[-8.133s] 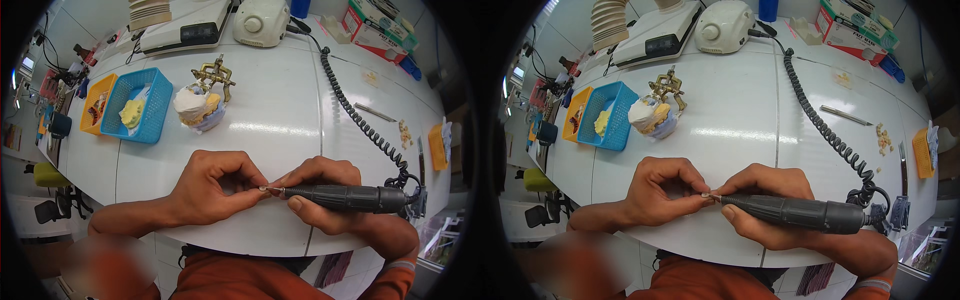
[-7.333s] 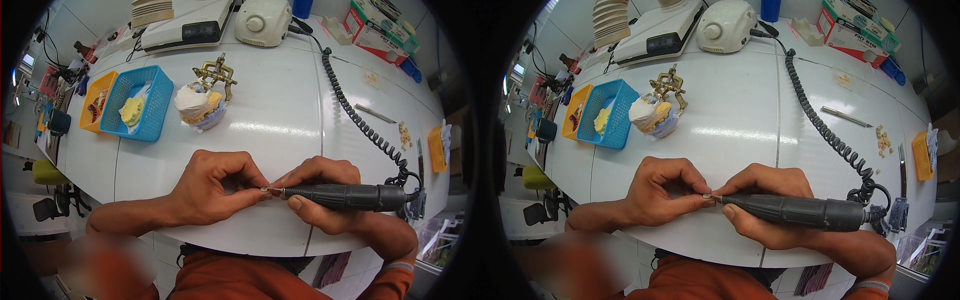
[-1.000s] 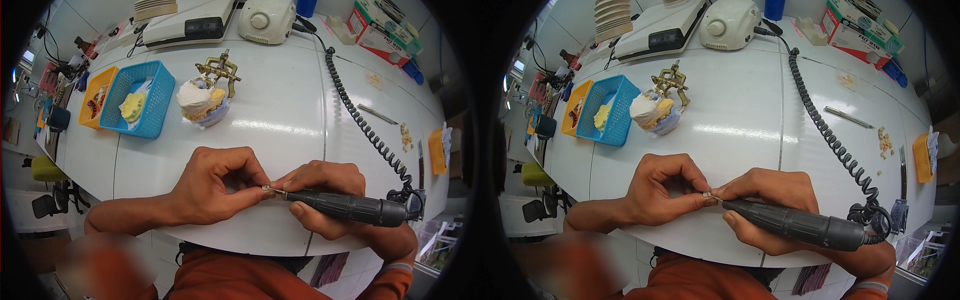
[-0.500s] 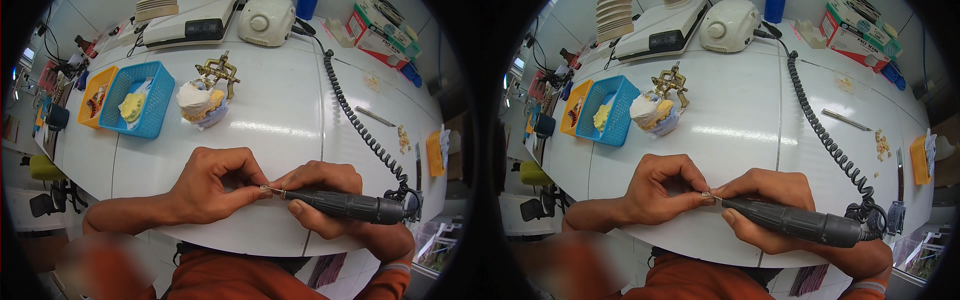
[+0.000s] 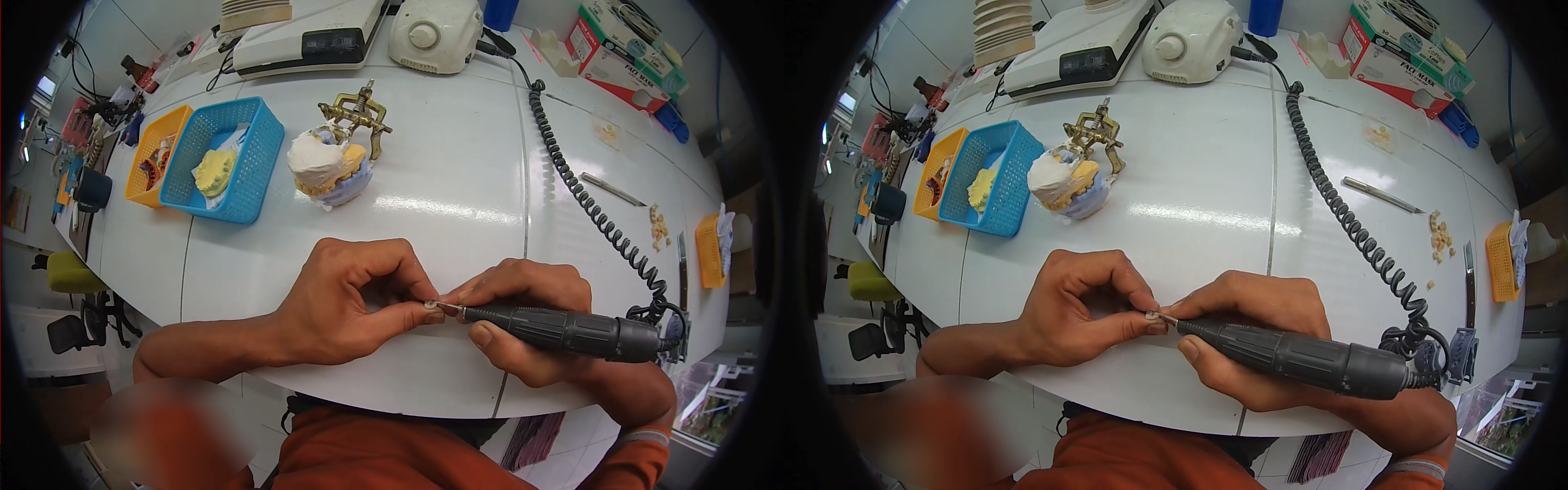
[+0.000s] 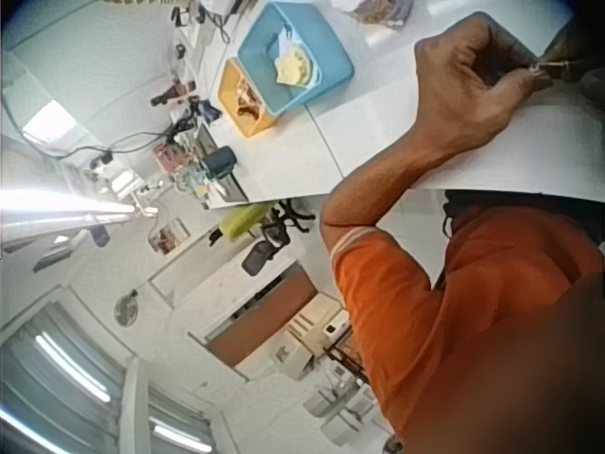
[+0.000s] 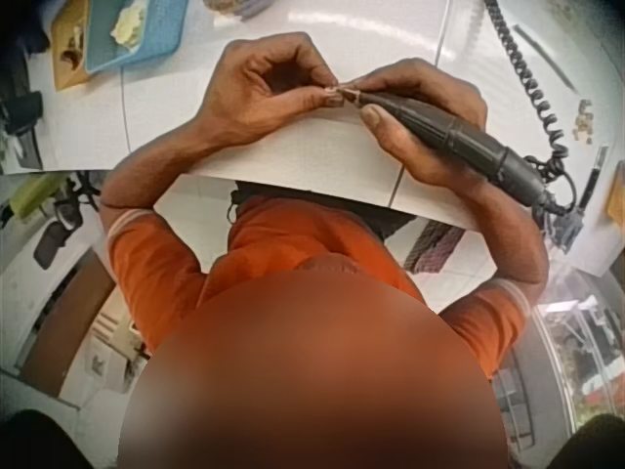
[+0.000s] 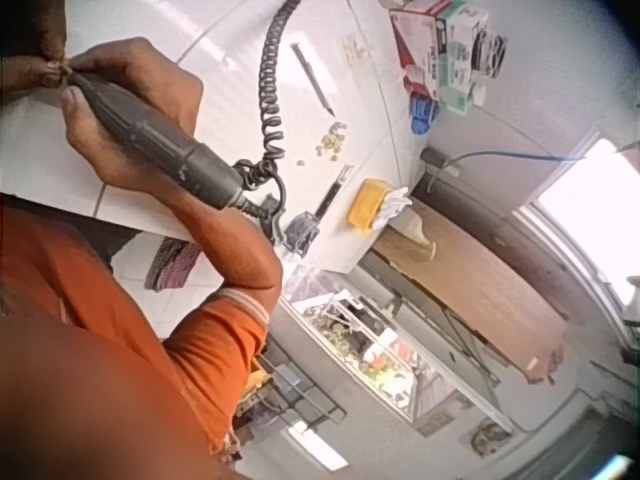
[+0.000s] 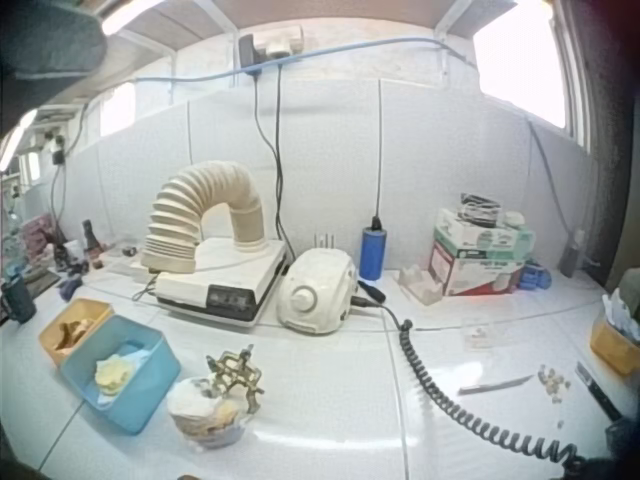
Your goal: Polishing a small dental prosthetic component with a rotary tool.
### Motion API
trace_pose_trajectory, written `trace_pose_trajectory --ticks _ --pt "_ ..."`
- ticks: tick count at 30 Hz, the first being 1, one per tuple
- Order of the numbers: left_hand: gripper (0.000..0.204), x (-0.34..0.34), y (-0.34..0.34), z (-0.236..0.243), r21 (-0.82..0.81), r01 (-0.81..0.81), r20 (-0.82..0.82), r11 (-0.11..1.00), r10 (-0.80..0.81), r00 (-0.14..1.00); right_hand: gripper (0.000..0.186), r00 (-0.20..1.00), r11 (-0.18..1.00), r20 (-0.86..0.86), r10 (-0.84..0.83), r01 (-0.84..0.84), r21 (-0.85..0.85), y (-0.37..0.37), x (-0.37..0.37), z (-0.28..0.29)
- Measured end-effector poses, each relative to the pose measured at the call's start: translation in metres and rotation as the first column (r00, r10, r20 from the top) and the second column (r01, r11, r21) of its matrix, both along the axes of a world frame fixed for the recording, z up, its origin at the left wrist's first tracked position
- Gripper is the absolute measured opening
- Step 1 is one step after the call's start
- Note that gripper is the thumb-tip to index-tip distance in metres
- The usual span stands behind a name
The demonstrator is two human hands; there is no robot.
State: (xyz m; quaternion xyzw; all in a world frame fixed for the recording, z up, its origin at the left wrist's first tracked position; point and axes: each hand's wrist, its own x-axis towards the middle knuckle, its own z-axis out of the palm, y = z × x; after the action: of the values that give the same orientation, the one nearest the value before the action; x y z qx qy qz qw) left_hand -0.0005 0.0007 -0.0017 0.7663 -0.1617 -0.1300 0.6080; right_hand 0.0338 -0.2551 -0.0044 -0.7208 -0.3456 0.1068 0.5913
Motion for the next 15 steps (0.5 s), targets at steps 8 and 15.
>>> trace_pose_trajectory --ticks 8,15 --pt "0.011 0.0 0.0004 -0.0005 -0.012 0.0 -0.012 1.0 -0.001 1.0 0.023 1.0 1.0 0.016 0.015 -0.015 -0.014 -0.0005 0.0014 0.0021" --pt "0.011 0.0 0.0007 -0.0013 -0.014 0.006 -0.012 1.0 -0.006 1.0 0.023 1.0 1.0 0.015 0.009 -0.009 -0.01 -0.0003 0.0012 0.001"
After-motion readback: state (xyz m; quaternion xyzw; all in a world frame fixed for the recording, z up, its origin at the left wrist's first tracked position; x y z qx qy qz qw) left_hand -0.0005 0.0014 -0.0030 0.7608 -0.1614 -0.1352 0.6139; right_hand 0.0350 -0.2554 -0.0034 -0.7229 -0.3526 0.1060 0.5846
